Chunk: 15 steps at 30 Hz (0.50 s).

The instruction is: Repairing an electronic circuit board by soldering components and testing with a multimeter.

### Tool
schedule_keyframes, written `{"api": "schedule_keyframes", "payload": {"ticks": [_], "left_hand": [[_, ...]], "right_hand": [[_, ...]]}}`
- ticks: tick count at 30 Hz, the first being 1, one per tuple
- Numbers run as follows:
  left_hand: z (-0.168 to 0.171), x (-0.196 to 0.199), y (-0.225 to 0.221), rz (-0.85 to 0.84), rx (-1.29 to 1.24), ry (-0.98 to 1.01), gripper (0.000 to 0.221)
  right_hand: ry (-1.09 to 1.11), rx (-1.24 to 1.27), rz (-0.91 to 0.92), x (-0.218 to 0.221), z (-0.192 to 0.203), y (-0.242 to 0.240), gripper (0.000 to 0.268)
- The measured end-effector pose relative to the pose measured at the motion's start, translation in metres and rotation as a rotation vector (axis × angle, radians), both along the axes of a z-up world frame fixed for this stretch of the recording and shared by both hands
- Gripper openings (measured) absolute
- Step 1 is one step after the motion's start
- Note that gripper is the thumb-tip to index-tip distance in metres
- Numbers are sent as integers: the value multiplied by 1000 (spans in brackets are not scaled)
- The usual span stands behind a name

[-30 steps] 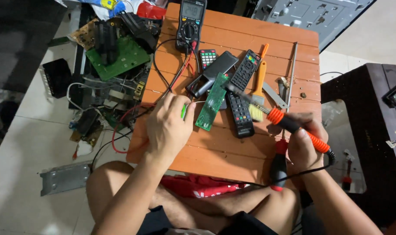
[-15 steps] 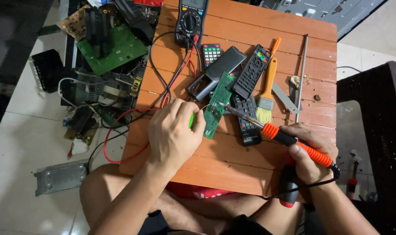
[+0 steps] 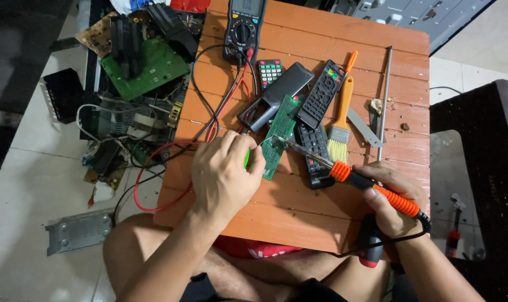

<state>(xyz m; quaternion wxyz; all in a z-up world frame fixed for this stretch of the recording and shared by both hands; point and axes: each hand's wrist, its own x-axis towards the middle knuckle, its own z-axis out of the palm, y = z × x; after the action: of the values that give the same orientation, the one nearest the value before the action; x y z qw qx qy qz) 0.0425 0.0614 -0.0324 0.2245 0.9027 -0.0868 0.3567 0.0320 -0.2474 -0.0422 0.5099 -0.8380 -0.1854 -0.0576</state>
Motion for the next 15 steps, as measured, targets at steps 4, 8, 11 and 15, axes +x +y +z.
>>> {"api": "schedule_keyframes", "payload": {"ticks": [4, 8, 11, 15], "left_hand": [[0, 0, 0, -1, -6, 6, 17], [-1, 0, -1, 1, -19, 20, 17], [-1, 0, -1, 5, -19, 26, 16], [-2, 0, -1, -6, -32, 34, 17]], "right_hand": [[13, -3, -5, 0, 5, 4, 38], [2, -2, 14, 1, 5, 4, 39], [-5, -2, 22, 1, 3, 3, 38], [-7, -4, 18, 2, 0, 1, 39]]}}
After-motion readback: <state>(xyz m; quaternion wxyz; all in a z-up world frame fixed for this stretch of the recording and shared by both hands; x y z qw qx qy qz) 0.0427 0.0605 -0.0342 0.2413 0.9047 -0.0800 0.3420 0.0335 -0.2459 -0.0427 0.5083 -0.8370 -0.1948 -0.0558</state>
